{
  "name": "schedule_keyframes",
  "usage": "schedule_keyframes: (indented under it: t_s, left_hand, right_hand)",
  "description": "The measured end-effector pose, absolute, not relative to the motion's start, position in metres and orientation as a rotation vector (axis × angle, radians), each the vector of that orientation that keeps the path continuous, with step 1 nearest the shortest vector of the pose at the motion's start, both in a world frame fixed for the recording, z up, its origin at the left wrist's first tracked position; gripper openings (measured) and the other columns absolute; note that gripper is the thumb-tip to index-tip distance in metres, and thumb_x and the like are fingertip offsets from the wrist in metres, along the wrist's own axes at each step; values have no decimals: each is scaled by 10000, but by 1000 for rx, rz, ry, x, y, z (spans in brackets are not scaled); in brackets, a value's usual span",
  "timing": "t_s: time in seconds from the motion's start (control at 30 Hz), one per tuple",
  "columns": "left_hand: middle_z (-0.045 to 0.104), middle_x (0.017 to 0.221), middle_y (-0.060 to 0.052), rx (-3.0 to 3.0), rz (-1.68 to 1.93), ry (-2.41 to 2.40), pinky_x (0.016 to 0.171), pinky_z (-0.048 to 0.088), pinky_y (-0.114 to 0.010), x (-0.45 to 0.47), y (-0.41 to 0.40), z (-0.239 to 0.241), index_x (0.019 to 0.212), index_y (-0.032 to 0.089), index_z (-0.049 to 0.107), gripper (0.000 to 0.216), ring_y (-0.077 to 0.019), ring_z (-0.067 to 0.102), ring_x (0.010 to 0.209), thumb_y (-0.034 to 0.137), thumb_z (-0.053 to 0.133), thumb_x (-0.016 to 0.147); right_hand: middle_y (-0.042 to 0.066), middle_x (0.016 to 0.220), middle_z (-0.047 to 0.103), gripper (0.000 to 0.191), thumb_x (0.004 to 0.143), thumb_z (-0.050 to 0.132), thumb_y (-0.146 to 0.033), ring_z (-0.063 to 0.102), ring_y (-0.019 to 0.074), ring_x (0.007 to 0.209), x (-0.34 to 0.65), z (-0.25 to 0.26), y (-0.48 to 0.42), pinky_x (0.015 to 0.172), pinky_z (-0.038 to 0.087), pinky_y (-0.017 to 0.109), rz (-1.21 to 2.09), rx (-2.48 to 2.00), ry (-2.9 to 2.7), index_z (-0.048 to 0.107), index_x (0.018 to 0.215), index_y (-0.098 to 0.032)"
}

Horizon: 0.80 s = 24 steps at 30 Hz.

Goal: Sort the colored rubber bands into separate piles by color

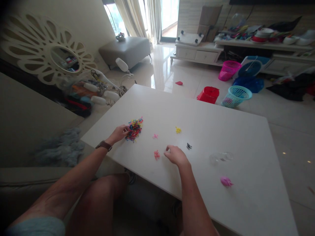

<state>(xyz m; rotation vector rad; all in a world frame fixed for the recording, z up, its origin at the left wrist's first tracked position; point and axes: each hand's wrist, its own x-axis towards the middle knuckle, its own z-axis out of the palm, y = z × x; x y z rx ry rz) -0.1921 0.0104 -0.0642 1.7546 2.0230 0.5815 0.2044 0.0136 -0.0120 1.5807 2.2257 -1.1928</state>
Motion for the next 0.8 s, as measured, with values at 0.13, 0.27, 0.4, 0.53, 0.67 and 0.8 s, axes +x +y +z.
schedule_keyframes:
  t_s: [0.13, 0.27, 0.4, 0.53, 0.67, 0.8]
  left_hand:
    - [640, 789, -38, 1760, 556, 1987, 662, 448, -277, -190, 7, -66, 724, 195, 701, 94, -161, 572, 662, 282, 667, 719]
    - [628, 825, -51, 1785, 525, 2001, 654, 438, -283, -189, 5, -67, 702, 191, 715, 106, -157, 557, 654, 283, 663, 709]
    - [624, 797, -48, 1753, 570, 2043, 642, 429, -283, -191, 7, -66, 697, 189, 717, 149, -152, 550, 629, 309, 635, 734]
    - [681, 729, -40, 1621, 622, 2099, 635, 420, -280, -197, 10, -60, 751, 188, 725, 185, -170, 582, 641, 360, 661, 725]
    - [726, 716, -43, 1528, 681, 2073, 625, 412, -276, -200, 13, -55, 779, 180, 728, 252, -181, 609, 671, 419, 663, 730]
    - [736, 725, -46, 1416, 775, 2018, 619, 424, -274, -202, 15, -54, 814, 163, 739, 322, -174, 614, 661, 457, 700, 690]
  right_hand:
    - [77, 971, 748, 258, 915, 603, -333, 671, 182, 832, 204, -11, 13, 744, 441, 258, -1195, 1579, 2229, 726, 1091, -190]
    - [77, 971, 749, 258, 916, 608, -339, 671, 183, 843, 204, -11, 13, 756, 442, 259, -1193, 1580, 2228, 724, 1094, -193]
    - [81, 982, 751, 253, 918, 607, -331, 672, 188, 871, 203, -11, 13, 777, 444, 261, -1178, 1579, 2232, 727, 1093, -192]
    - [79, 994, 750, 255, 920, 602, -324, 670, 177, 824, 203, -8, 12, 736, 441, 256, -1195, 1593, 2210, 724, 1101, -193]
    - [79, 986, 748, 253, 920, 597, -319, 666, 177, 813, 202, -5, 12, 723, 435, 256, -1193, 1591, 2212, 725, 1096, -190]
    - [82, 984, 746, 260, 918, 597, -322, 662, 182, 827, 202, -6, 12, 735, 435, 261, -1191, 1580, 2219, 724, 1098, -184]
